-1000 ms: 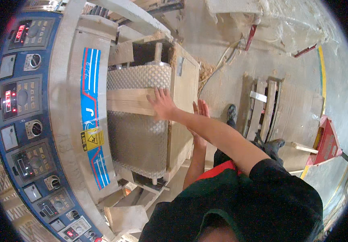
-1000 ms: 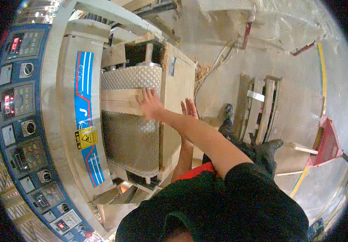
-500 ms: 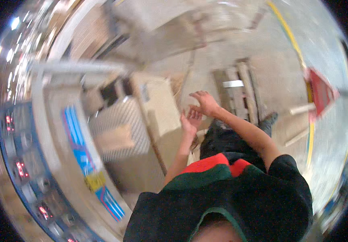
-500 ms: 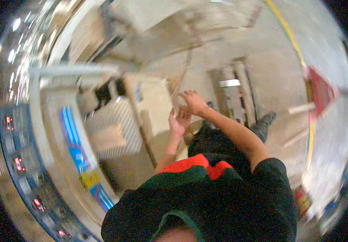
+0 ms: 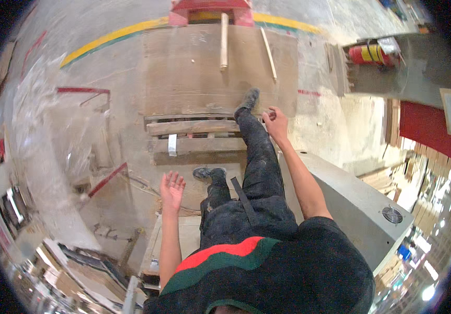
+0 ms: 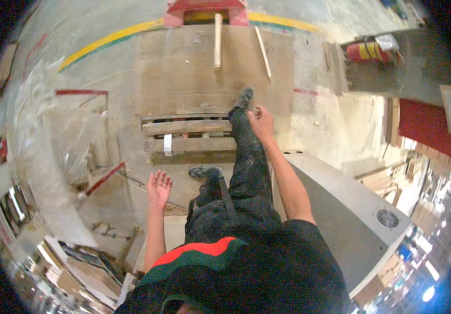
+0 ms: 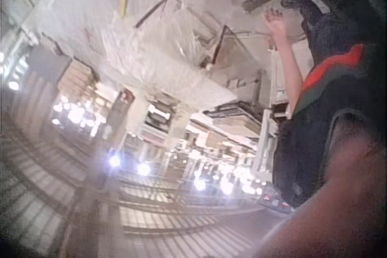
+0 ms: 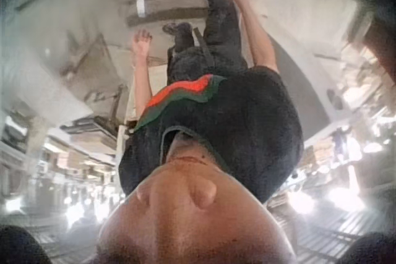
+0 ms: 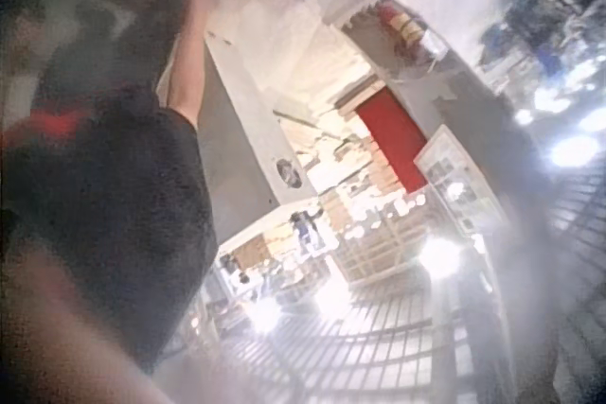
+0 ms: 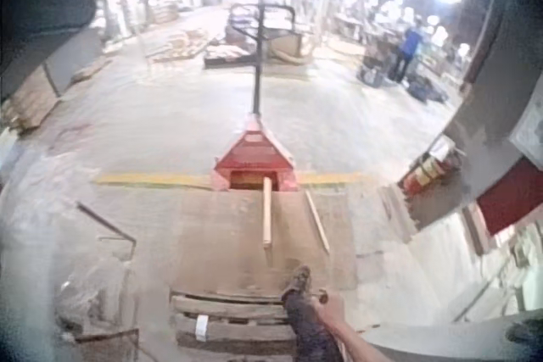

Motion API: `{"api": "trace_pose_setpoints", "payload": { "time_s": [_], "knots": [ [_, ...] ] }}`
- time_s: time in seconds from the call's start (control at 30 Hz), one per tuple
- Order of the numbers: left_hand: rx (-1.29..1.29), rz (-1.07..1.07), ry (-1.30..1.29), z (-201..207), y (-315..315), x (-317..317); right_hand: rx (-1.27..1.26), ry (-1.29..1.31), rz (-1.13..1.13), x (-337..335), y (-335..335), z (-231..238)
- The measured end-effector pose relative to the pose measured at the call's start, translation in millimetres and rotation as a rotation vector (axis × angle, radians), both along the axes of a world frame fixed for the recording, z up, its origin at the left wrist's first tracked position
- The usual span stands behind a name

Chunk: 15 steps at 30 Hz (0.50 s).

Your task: The person repeatedly picks up thin wooden planks from a machine output and stacks them on a pallet. After stacking several planks, the person uses a pallet jack to move the pallet across the factory floor and hands a paper to another worker.

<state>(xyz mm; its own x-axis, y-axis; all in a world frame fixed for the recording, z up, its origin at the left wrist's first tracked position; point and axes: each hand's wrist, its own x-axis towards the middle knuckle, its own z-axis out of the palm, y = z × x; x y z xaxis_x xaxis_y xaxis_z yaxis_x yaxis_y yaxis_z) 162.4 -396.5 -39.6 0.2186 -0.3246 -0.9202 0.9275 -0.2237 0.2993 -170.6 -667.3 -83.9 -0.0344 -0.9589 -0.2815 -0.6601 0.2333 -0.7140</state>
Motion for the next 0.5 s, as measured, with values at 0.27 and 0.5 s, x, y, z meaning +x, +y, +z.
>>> {"api": "trace_pose_setpoints", "payload": {
  "time_s": [0.27,0.5],
  "knots": [
    [-0.010,-0.567,-0.246,-38,-288,-29,0.178,-0.016,-0.185,-56,-131,-136],
    [0.035,-0.800,-0.425,-177,-477,-37,0.234,0.034,0.051,40,-349,-233]
  ]
}}
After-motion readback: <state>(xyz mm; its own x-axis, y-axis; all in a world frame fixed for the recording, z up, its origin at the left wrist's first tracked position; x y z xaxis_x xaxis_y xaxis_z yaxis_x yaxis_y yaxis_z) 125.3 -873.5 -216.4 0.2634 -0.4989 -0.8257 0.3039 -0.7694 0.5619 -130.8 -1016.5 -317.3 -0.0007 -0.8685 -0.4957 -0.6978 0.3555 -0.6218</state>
